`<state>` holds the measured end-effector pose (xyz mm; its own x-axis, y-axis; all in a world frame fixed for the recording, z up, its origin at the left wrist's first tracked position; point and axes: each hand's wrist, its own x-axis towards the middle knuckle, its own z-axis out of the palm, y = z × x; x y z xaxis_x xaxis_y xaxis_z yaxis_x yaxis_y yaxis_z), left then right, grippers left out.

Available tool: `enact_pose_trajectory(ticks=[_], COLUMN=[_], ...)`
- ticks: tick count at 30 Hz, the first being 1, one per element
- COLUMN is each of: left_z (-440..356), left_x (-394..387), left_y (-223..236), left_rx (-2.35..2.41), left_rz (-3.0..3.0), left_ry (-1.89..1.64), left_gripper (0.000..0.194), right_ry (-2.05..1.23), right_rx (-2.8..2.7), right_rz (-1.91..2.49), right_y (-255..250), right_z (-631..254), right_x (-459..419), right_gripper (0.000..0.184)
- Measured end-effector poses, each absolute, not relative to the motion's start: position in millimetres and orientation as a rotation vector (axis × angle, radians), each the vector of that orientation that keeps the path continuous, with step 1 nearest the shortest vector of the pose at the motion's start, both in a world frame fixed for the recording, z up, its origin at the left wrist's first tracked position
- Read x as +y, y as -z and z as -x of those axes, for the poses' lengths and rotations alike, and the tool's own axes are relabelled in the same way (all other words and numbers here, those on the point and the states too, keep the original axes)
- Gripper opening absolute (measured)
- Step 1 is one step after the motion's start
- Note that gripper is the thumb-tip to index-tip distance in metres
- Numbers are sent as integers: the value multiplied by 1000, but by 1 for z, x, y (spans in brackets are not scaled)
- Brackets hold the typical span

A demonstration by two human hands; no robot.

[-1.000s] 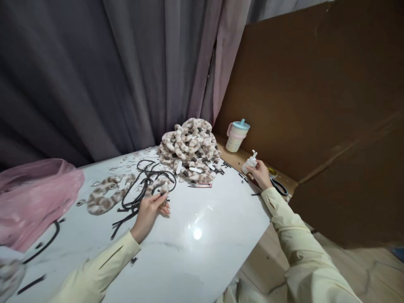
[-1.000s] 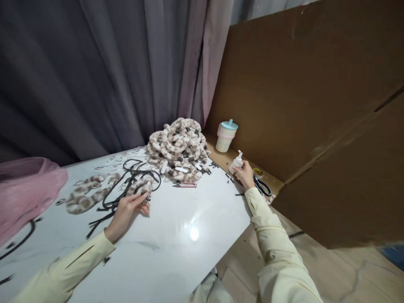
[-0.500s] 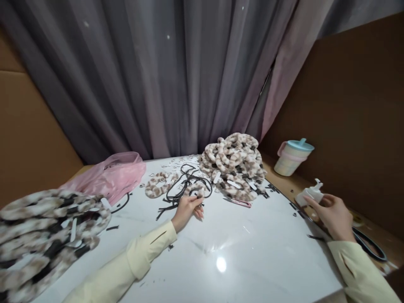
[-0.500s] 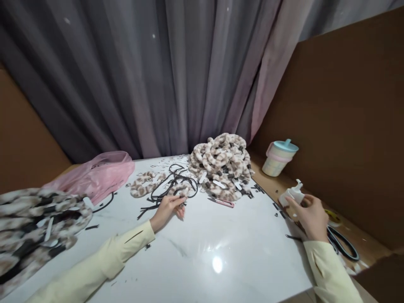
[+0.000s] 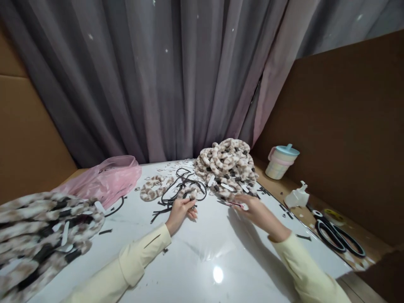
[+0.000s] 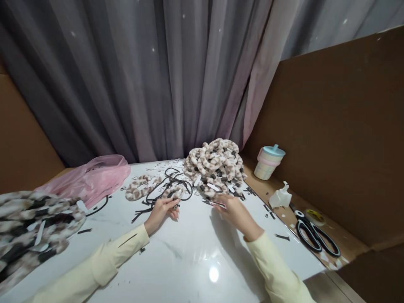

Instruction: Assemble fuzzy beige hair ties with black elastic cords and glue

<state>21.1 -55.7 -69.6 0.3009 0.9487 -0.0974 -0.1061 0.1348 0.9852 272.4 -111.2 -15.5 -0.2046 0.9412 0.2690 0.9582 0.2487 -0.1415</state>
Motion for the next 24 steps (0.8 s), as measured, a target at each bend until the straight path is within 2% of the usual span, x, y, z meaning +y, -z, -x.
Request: enact_pose_trajectory(ticks=[2, 12, 18, 24], left_z=[-21, -20, -19, -18], left_x=[-56, -52, -50, -50], left_y=[69, 72, 73, 74], left_rx=[954, 935, 932, 926], left_rz=[-1163, -1135, -1135, -1158], left_ry=[-960, -958, -944, -930], left_gripper=[42, 42, 39, 36], right_ry=[71, 198, 160, 44], right_rx=[-2328, -2376, -2309, -2205], right_rz=[1802, 2084, 2132, 2047], right_y=[25, 47, 50, 52], right_z=[-252, -225, -231, -239], right_x=[-95, -77, -82, -78], right_gripper=[14, 28, 32, 28])
